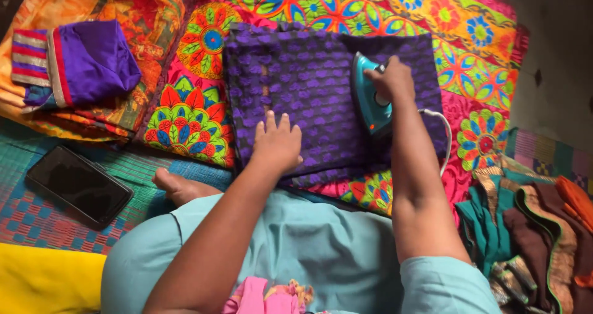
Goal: The person unfolds a purple patterned cloth on a colorful mat, smooths it by hand, and presses it with an iron. They then fold the cloth and continue ironing the material.
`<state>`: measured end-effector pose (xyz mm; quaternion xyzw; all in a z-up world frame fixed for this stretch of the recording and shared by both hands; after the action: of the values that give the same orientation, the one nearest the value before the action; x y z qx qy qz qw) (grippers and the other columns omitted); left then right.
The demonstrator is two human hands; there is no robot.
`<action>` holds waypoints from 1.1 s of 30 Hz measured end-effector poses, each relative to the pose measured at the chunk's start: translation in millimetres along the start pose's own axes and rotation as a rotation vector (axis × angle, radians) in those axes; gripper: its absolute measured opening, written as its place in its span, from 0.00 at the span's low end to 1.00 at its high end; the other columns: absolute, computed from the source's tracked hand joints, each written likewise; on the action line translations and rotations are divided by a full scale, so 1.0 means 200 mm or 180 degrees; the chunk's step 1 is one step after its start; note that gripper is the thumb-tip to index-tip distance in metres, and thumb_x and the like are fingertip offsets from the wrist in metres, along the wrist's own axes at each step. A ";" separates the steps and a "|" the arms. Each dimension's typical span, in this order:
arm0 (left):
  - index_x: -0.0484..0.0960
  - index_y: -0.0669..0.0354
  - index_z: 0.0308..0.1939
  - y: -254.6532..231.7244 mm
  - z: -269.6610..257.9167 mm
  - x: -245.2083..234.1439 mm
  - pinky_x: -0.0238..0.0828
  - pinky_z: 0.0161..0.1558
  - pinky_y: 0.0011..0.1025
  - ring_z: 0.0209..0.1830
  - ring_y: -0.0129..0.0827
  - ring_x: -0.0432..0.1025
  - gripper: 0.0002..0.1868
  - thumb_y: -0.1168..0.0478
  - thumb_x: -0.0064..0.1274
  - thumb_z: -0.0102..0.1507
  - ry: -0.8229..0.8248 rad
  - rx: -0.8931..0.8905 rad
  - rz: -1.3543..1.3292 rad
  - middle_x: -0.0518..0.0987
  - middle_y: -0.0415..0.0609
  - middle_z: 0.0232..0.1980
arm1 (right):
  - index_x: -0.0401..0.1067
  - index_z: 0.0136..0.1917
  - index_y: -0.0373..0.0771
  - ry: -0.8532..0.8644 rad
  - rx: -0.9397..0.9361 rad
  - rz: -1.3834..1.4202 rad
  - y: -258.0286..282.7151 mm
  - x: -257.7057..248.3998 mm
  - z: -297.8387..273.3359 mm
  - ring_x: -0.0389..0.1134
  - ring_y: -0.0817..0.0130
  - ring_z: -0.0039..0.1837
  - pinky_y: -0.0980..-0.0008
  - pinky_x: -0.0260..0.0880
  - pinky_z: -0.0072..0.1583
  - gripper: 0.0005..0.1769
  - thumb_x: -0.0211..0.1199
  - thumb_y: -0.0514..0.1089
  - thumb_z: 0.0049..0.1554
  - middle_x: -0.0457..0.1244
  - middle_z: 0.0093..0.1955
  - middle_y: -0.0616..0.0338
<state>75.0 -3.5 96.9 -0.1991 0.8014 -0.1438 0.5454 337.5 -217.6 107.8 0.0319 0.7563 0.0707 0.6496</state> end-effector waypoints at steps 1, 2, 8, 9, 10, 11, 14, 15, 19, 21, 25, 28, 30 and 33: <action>0.67 0.57 0.71 0.02 0.00 0.05 0.42 0.76 0.57 0.82 0.64 0.41 0.40 0.50 0.63 0.58 0.0187 -0.0052 0.0041 0.53 0.61 0.81 | 0.68 0.61 0.33 -0.0034 0.0019 0.0025 0.03 0.00 0.05 0.67 0.42 0.64 0.49 0.68 0.61 0.40 0.73 0.66 0.52 0.66 0.61 0.37; 0.67 0.58 0.71 0.04 0.00 0.10 0.40 0.75 0.57 0.81 0.65 0.39 0.39 0.51 0.61 0.59 0.0366 -0.0120 0.0082 0.51 0.62 0.80 | 0.69 0.61 0.34 -0.0065 0.0019 0.0058 0.08 -0.01 0.11 0.67 0.43 0.64 0.50 0.68 0.61 0.39 0.73 0.65 0.51 0.66 0.61 0.38; 0.74 0.63 0.66 0.12 0.08 0.21 0.38 0.75 0.58 0.82 0.65 0.40 0.25 0.57 0.39 0.68 0.0224 -0.0544 -0.0055 0.54 0.64 0.80 | 0.70 0.61 0.33 -0.0136 -0.0531 0.0070 0.24 0.04 0.41 0.68 0.45 0.64 0.51 0.68 0.61 0.39 0.75 0.66 0.53 0.67 0.60 0.41; 0.74 0.63 0.66 0.13 0.07 0.20 0.38 0.75 0.58 0.82 0.65 0.40 0.25 0.57 0.39 0.68 0.0226 -0.0566 -0.0073 0.54 0.64 0.80 | 0.70 0.61 0.33 -0.0120 -0.0552 0.0060 0.24 0.06 0.42 0.68 0.45 0.64 0.51 0.68 0.61 0.39 0.75 0.66 0.53 0.67 0.60 0.41; 0.74 0.63 0.67 0.11 0.07 0.19 0.38 0.75 0.58 0.82 0.65 0.40 0.25 0.57 0.40 0.68 0.0233 -0.0456 -0.0029 0.54 0.63 0.80 | 0.70 0.62 0.33 -0.0034 -0.0727 0.0071 0.26 0.08 0.42 0.69 0.46 0.63 0.52 0.68 0.60 0.39 0.75 0.65 0.53 0.67 0.60 0.41; 0.74 0.64 0.67 0.08 0.07 0.18 0.38 0.75 0.58 0.82 0.65 0.40 0.26 0.57 0.41 0.67 0.0239 -0.0346 0.0015 0.54 0.63 0.80 | 0.70 0.62 0.33 0.0053 -0.0902 0.0083 0.28 0.09 0.41 0.69 0.47 0.62 0.53 0.69 0.60 0.39 0.75 0.65 0.53 0.68 0.59 0.41; 0.72 0.63 0.68 0.12 0.09 0.21 0.37 0.75 0.59 0.82 0.65 0.39 0.26 0.57 0.41 0.68 0.0381 -0.0416 0.0013 0.52 0.62 0.80 | 0.70 0.62 0.35 0.0229 -0.1116 0.0261 0.26 0.14 0.37 0.71 0.50 0.61 0.55 0.70 0.59 0.39 0.76 0.64 0.51 0.69 0.58 0.42; 0.72 0.63 0.68 0.11 0.09 0.20 0.37 0.75 0.59 0.82 0.65 0.39 0.26 0.57 0.41 0.68 0.0362 -0.0397 0.0001 0.52 0.62 0.80 | 0.70 0.62 0.35 0.0207 -0.1116 0.0241 0.25 0.12 0.32 0.71 0.50 0.61 0.55 0.70 0.59 0.39 0.76 0.64 0.51 0.69 0.58 0.42; 0.71 0.60 0.70 0.17 0.06 0.23 0.37 0.76 0.58 0.82 0.66 0.41 0.26 0.58 0.43 0.67 0.0702 -0.0543 0.0113 0.49 0.58 0.83 | 0.67 0.59 0.35 0.0437 -0.1229 0.0314 0.21 0.18 0.11 0.72 0.48 0.59 0.54 0.71 0.58 0.39 0.76 0.64 0.49 0.69 0.56 0.41; 0.71 0.59 0.71 0.18 0.09 0.25 0.37 0.76 0.57 0.81 0.67 0.42 0.27 0.59 0.45 0.66 0.0734 -0.0528 0.0177 0.48 0.57 0.84 | 0.66 0.58 0.34 0.0430 -0.1277 0.0240 0.18 0.17 0.00 0.71 0.45 0.59 0.53 0.71 0.58 0.39 0.75 0.64 0.49 0.69 0.56 0.40; 0.68 0.65 0.72 0.18 0.15 0.33 0.45 0.72 0.55 0.77 0.66 0.51 0.34 0.59 0.54 0.62 0.0784 -0.0409 0.0417 0.50 0.62 0.82 | 0.65 0.59 0.35 0.0517 -0.1158 0.0134 0.07 0.20 -0.28 0.72 0.41 0.58 0.51 0.71 0.57 0.39 0.73 0.66 0.50 0.69 0.54 0.37; 0.72 0.62 0.70 0.13 0.07 0.22 0.51 0.71 0.53 0.75 0.60 0.59 0.32 0.58 0.56 0.61 0.0807 -0.0326 0.0464 0.62 0.62 0.77 | 0.65 0.59 0.35 0.0543 -0.1051 0.0160 0.00 0.21 -0.48 0.72 0.40 0.57 0.51 0.71 0.57 0.39 0.73 0.66 0.49 0.69 0.52 0.37; 0.79 0.55 0.66 0.09 -0.01 0.15 0.55 0.72 0.53 0.75 0.56 0.63 0.27 0.58 0.55 0.62 0.0918 -0.0280 0.0413 0.69 0.58 0.75 | 0.65 0.59 0.36 0.0562 -0.0997 0.0167 -0.02 0.22 -0.61 0.72 0.40 0.57 0.51 0.71 0.57 0.39 0.73 0.66 0.49 0.69 0.52 0.37; 0.81 0.53 0.63 0.07 -0.07 0.09 0.57 0.71 0.51 0.73 0.52 0.67 0.24 0.57 0.57 0.61 0.0927 -0.0259 0.0374 0.73 0.55 0.72 | 0.65 0.59 0.37 0.0640 -0.0833 0.0203 -0.04 0.24 -0.76 0.73 0.42 0.56 0.52 0.71 0.57 0.39 0.72 0.66 0.48 0.69 0.51 0.37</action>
<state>53.9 -0.7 81.0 -0.1509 0.8874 -0.1064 0.4224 180.6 -228.6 81.0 -0.0363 0.8004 0.1920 0.5667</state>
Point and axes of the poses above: each hand's wrist, its own z-axis towards the middle knuckle, its own x-axis out of the palm, y = z × x, the point moved 10 cm from there along z, towards the middle knuckle
